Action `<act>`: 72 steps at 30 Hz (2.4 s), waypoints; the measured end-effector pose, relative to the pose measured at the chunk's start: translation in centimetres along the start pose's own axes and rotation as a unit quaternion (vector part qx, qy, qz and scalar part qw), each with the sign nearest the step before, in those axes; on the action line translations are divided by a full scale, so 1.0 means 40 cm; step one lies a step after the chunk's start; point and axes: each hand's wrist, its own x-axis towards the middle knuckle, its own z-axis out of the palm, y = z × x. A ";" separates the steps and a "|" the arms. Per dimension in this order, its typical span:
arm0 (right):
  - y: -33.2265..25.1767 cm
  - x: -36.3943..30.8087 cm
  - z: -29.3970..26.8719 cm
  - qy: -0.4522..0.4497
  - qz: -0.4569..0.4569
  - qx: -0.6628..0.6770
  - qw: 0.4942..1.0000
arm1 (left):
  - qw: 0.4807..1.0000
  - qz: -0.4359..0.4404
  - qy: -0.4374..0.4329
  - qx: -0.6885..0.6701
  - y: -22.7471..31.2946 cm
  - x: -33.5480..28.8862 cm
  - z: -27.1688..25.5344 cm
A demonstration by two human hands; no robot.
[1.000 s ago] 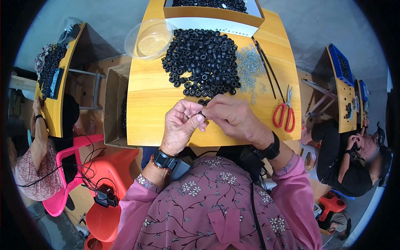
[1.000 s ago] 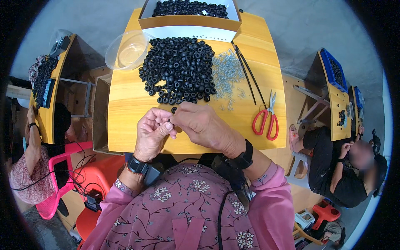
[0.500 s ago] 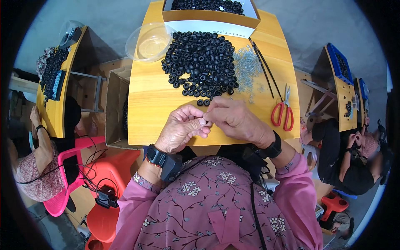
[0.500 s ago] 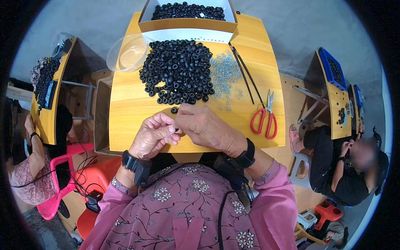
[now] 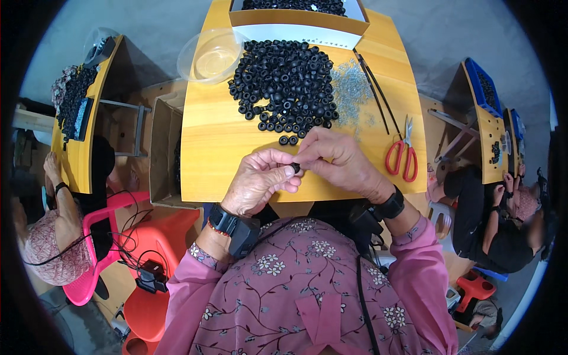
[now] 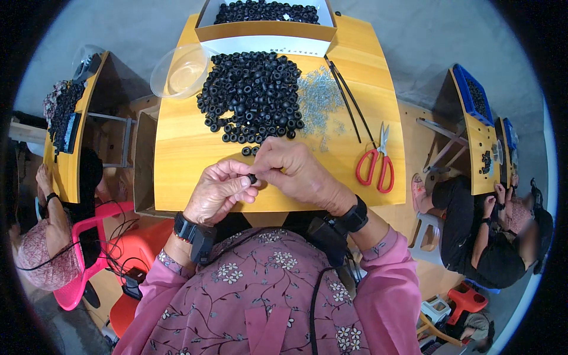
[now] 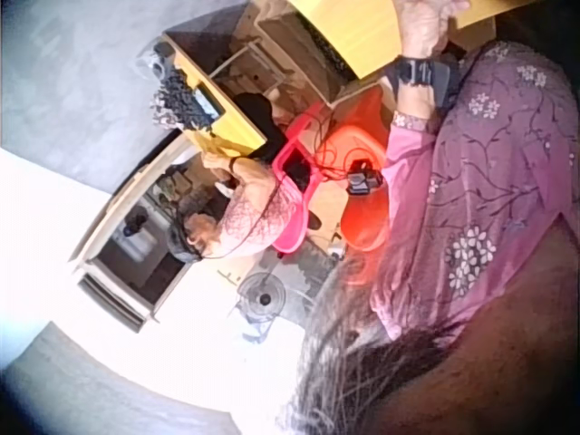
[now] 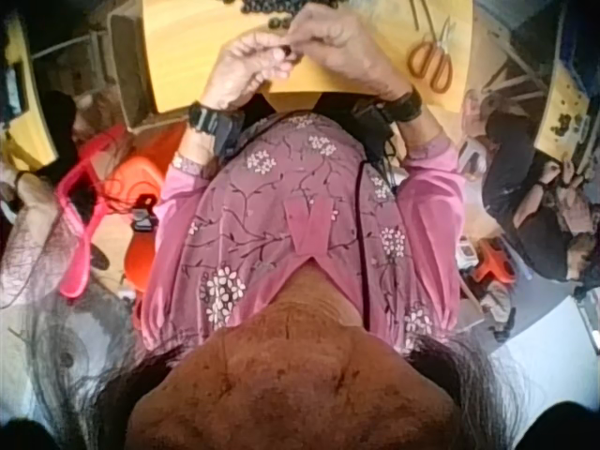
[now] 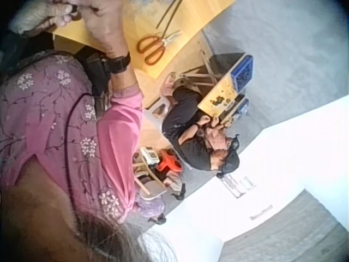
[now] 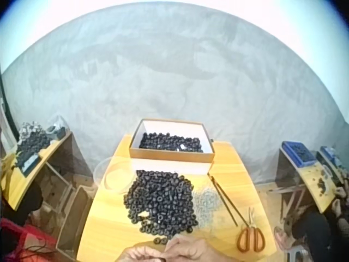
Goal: Manually assembling small black plastic components by hand and using tweezers.
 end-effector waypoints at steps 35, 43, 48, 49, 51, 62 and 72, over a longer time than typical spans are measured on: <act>-0.014 -0.013 0.013 0.029 0.050 0.055 0.997 | 0.997 0.001 0.000 -0.083 -0.019 0.012 0.003; -0.042 -0.014 0.041 0.011 0.001 -0.144 0.990 | 0.996 0.025 0.031 -0.079 -0.019 0.020 0.026; -0.052 -0.008 0.044 0.008 -0.017 -0.246 0.969 | 0.997 0.016 0.042 -0.059 -0.014 0.017 0.030; -0.052 -0.009 0.045 0.009 -0.019 -0.253 0.967 | 0.997 0.018 0.048 -0.055 -0.016 0.016 0.030; -0.045 -0.011 0.046 0.019 -0.023 -0.252 0.967 | 0.997 0.018 0.055 -0.047 -0.016 0.015 0.033; -0.006 -0.019 0.055 0.054 -0.031 -0.218 0.974 | 0.998 0.020 0.047 -0.044 -0.029 0.012 0.011; -0.007 -0.011 0.034 0.034 -0.056 -0.214 0.975 | 0.997 0.067 0.016 0.017 -0.040 0.018 0.013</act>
